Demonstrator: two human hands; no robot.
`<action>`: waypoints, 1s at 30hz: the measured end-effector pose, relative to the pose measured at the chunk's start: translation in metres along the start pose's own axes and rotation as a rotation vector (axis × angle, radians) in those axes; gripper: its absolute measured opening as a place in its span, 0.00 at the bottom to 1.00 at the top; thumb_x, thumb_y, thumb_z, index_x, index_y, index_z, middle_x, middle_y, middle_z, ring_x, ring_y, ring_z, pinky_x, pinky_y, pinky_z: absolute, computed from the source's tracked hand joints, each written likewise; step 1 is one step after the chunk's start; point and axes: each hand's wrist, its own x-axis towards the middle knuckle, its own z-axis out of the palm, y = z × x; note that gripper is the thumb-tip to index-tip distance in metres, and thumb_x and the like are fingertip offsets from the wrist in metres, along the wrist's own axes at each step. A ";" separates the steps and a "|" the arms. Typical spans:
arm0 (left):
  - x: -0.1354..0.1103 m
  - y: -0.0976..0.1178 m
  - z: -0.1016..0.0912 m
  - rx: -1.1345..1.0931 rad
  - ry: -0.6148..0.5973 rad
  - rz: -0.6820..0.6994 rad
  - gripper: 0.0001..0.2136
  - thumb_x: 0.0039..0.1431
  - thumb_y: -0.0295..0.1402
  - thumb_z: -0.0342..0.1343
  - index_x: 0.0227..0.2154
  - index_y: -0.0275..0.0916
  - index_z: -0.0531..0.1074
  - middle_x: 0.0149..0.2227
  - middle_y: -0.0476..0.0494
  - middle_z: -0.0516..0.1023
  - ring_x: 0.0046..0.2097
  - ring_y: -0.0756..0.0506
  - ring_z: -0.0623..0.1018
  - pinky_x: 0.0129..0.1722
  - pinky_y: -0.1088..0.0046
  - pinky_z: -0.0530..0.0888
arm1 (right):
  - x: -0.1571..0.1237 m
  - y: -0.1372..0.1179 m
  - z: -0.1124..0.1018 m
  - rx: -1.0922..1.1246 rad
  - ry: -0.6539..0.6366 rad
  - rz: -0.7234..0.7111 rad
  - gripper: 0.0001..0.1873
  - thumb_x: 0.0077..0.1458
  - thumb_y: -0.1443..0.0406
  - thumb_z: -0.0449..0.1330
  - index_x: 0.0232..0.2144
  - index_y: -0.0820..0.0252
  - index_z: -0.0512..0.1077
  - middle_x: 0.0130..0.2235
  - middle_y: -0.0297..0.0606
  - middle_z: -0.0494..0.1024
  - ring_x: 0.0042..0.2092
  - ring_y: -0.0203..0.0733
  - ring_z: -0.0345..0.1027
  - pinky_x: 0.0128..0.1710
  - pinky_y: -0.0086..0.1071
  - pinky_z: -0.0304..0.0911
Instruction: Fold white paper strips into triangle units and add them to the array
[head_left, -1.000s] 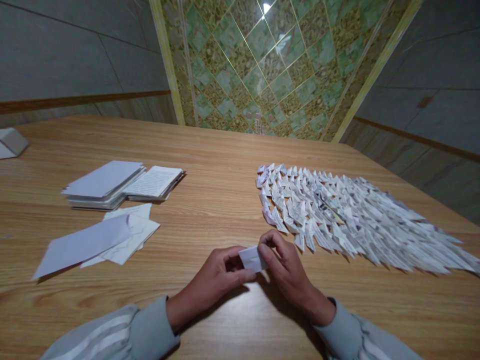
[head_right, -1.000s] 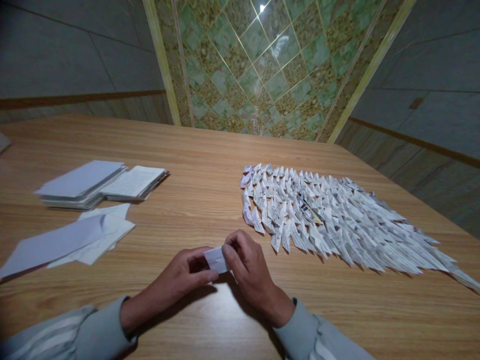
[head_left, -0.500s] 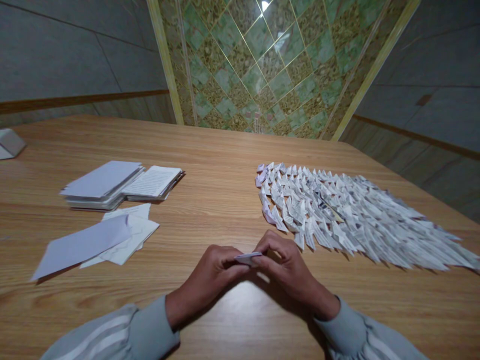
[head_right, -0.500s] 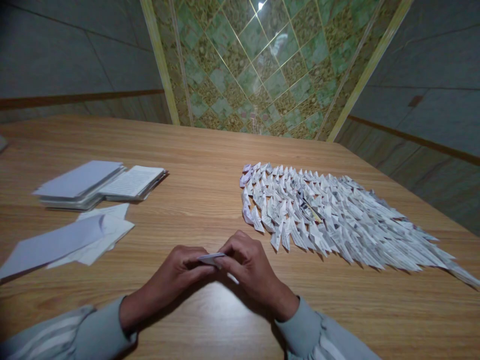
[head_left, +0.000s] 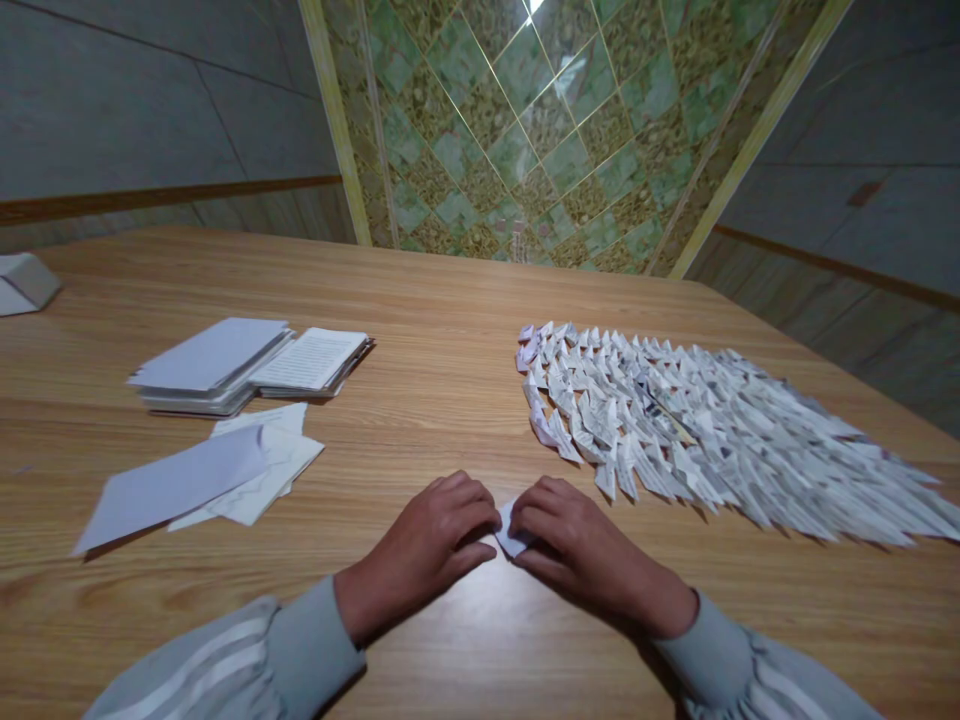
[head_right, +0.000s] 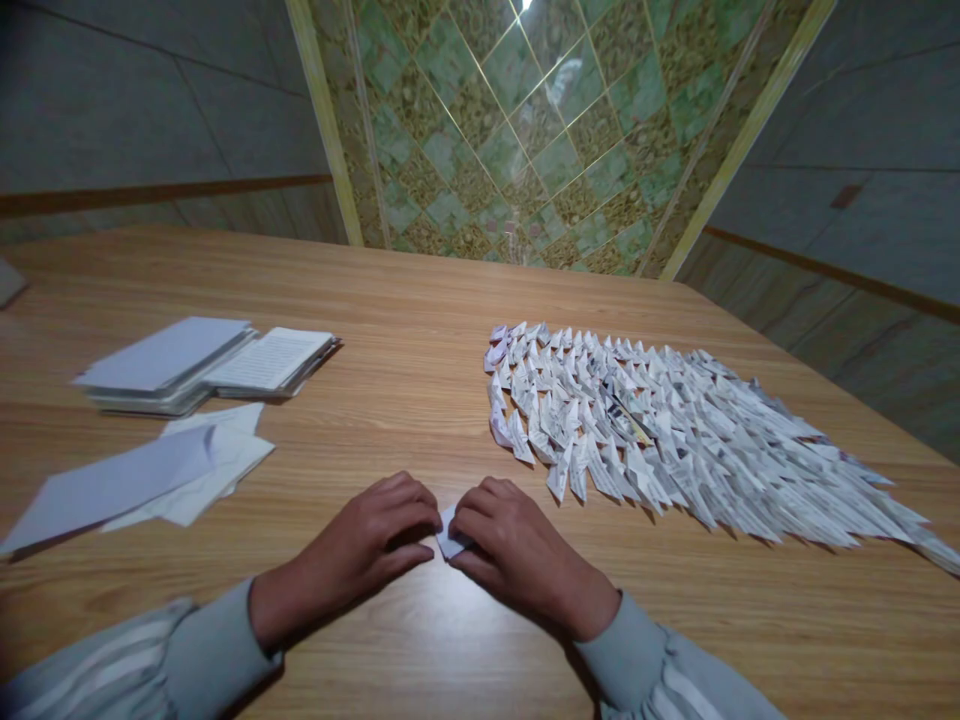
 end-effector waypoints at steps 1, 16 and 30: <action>-0.001 -0.001 0.001 0.018 -0.012 0.007 0.02 0.63 0.31 0.62 0.37 0.40 0.76 0.38 0.44 0.79 0.41 0.42 0.74 0.41 0.66 0.69 | -0.001 0.000 -0.002 0.033 -0.017 0.013 0.05 0.66 0.63 0.60 0.37 0.59 0.72 0.38 0.41 0.77 0.41 0.45 0.66 0.42 0.37 0.61; 0.005 -0.004 0.011 0.162 0.005 0.022 0.12 0.71 0.32 0.51 0.33 0.38 0.76 0.35 0.43 0.77 0.38 0.43 0.72 0.37 0.66 0.67 | -0.006 0.007 -0.018 0.201 -0.013 0.015 0.06 0.66 0.68 0.59 0.36 0.57 0.76 0.36 0.40 0.80 0.39 0.44 0.70 0.44 0.37 0.64; 0.006 -0.003 0.004 0.138 -0.080 0.023 0.05 0.66 0.35 0.59 0.37 0.39 0.75 0.38 0.43 0.76 0.41 0.41 0.73 0.40 0.64 0.67 | -0.007 0.011 -0.016 0.163 -0.022 0.069 0.08 0.65 0.70 0.60 0.33 0.59 0.77 0.37 0.41 0.80 0.41 0.45 0.69 0.41 0.36 0.65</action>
